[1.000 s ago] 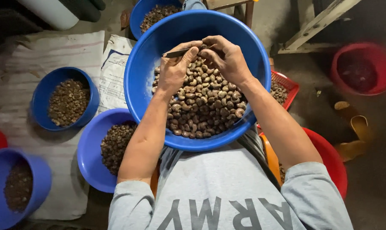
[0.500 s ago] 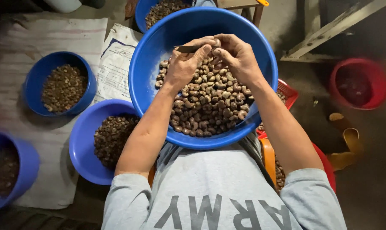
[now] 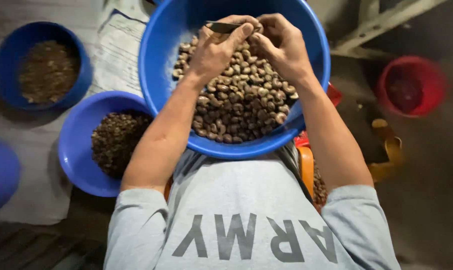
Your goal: Manually peeling the skins off cashew nuts using a small handheld blade and sorting them into different bowls.
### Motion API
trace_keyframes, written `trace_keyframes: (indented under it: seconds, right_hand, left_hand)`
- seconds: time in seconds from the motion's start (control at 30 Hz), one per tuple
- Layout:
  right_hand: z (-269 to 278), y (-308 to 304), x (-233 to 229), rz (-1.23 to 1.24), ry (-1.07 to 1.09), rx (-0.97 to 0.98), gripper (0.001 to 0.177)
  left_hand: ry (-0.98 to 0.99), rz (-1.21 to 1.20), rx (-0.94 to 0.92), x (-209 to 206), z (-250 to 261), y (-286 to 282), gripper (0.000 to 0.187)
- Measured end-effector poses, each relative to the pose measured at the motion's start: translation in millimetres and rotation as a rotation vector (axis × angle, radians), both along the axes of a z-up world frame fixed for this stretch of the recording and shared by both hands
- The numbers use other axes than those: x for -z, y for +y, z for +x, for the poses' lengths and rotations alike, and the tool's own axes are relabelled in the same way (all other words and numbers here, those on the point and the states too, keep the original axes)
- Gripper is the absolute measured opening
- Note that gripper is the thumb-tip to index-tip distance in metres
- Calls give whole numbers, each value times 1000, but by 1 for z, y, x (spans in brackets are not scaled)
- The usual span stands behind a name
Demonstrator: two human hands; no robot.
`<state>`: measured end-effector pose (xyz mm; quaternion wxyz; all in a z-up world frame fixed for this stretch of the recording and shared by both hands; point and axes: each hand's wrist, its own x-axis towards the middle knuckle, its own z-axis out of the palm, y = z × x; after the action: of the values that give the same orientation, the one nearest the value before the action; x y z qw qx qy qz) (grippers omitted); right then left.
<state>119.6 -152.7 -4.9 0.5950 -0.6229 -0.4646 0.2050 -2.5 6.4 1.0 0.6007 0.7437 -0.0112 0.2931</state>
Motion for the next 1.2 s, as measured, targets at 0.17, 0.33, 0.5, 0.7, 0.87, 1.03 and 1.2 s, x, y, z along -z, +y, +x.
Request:
trace_keyframes:
  seconds: [0.17, 0.33, 0.5, 0.7, 0.87, 1.03, 1.2]
  right_hand:
    - [0, -7, 3, -41, -280, 96, 28]
    - [-9, -37, -5, 13, -508, 283, 31]
    - [-21, -102, 12, 272, -248, 560, 39]
    - [-9, -227, 177, -17, 101, 849, 38]
    - [-45, -377, 378, -860, 212, 1027, 56]
    - [-88, -436, 461, -800, 430, 1108, 49]
    - [-72, -355, 337, -740, 354, 1211, 59]
  left_hand:
    - [-20, 106, -7, 0, 3, -5, 18]
    - [-15, 257, -103, 26, 15, -2, 17]
    - [-92, 330, -157, 28, 19, -6, 14]
    - [-61, 375, -165, 27, 18, -9, 14]
    - [-94, 379, -116, 37, 30, -8, 16]
    - [-95, 434, -113, 34, 24, -8, 12]
    - [-52, 465, -91, 27, 18, -9, 15]
